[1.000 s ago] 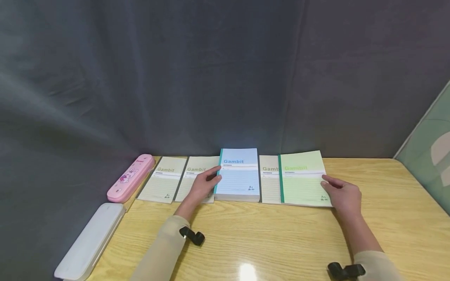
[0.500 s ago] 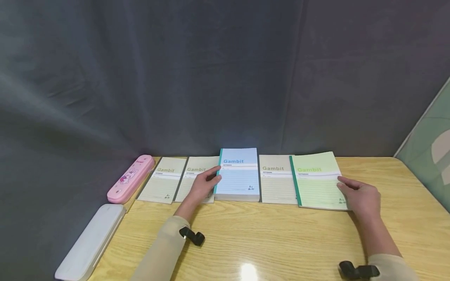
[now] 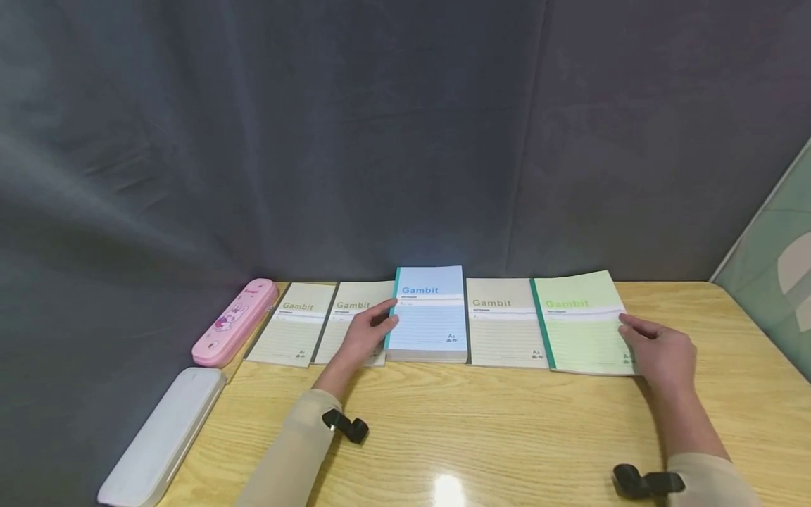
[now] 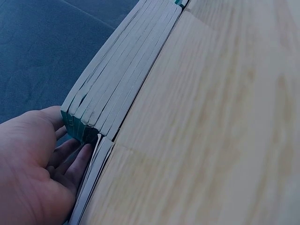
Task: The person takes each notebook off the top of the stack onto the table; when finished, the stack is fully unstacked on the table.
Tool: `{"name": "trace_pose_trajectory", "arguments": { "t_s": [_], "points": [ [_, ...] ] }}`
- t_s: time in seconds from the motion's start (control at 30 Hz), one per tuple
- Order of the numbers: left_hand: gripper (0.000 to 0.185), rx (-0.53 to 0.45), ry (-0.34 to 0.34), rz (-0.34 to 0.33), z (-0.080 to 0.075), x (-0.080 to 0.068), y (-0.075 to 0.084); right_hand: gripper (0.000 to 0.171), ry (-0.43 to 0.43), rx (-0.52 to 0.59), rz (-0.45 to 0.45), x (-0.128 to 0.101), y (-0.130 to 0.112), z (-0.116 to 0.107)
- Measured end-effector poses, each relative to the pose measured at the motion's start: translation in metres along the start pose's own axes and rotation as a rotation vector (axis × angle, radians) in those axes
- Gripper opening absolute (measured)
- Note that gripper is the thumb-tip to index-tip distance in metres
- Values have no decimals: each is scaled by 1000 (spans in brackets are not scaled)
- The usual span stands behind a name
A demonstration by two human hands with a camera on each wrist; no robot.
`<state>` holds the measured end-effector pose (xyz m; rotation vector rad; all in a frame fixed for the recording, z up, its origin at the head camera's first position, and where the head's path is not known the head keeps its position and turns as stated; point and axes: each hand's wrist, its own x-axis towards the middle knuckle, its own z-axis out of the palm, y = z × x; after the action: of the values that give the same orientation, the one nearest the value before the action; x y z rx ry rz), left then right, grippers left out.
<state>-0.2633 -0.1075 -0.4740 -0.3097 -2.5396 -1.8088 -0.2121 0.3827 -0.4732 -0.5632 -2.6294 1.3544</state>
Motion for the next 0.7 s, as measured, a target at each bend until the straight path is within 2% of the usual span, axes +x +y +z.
{"name": "trace_pose_trajectory", "arguments": {
  "t_s": [0.27, 0.5, 0.7],
  "points": [
    [44, -5, -7, -8, 0, 0, -3, 57, 8, -2, 19, 2, -2, -2],
    [44, -7, -1, -8, 0, 0, -3, 54, 35, -12, -17, 2, 0, -4],
    [45, -5, -2, -6, 0, 0, -2, 54, 23, -47, -39, 2, -3, -2]
  ]
}}
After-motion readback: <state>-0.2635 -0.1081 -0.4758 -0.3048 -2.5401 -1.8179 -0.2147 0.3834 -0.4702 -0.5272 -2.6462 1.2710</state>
